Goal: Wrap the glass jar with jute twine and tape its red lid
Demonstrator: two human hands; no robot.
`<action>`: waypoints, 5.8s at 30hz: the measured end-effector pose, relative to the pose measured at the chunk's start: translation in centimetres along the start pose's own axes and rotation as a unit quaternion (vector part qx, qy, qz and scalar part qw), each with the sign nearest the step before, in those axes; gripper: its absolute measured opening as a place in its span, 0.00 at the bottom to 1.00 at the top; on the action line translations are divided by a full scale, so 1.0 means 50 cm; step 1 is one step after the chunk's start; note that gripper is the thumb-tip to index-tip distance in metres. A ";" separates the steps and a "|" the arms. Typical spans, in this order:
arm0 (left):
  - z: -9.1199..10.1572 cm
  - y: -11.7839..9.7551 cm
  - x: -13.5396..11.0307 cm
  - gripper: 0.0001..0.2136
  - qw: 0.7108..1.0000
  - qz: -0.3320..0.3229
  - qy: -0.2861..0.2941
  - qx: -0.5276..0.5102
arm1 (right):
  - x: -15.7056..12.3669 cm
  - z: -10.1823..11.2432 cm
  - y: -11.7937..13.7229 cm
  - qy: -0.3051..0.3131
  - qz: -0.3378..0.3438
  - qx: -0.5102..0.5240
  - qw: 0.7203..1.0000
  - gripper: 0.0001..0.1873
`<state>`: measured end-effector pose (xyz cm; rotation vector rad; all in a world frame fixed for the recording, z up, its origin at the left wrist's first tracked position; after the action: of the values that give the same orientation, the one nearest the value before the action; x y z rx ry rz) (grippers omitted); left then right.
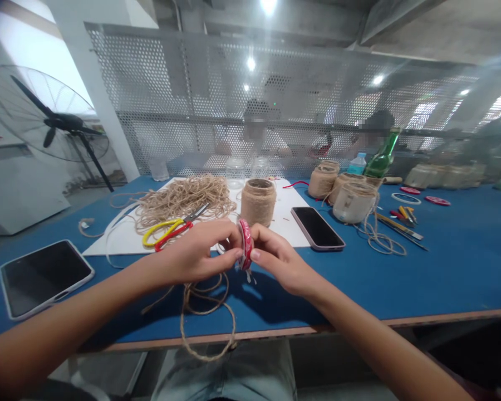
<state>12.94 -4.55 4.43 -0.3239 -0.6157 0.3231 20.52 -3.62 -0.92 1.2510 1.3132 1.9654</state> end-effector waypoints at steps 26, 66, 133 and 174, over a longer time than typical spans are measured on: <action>0.004 0.002 0.003 0.03 1.000 0.006 -0.017 -0.014 | 0.003 0.002 0.001 -0.014 -0.002 0.006 1.000 0.06; 0.000 0.009 0.006 0.04 0.999 0.026 -0.032 0.002 | 0.007 0.007 0.002 -0.037 -0.010 0.019 0.999 0.08; 0.001 0.005 0.005 0.03 1.000 0.007 -0.019 -0.009 | 0.000 -0.004 0.003 -0.008 -0.004 0.013 1.000 0.05; 0.012 -0.008 -0.007 0.03 0.989 0.044 -0.140 -0.020 | 0.004 0.017 0.009 -0.068 0.009 0.000 0.998 0.06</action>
<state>12.35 -4.92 4.87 -0.3475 -0.8864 0.4460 21.23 -3.28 -0.31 1.3751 1.2403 1.8570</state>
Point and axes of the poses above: each hand's wrist, its own x-axis towards the middle knuckle, its own z-axis out of the back of the hand, y = z × x, the point moved 9 cm from there along x, towards the middle knuckle, and after that the axes turned 7 degrees about -x, right-handed, at the moved point
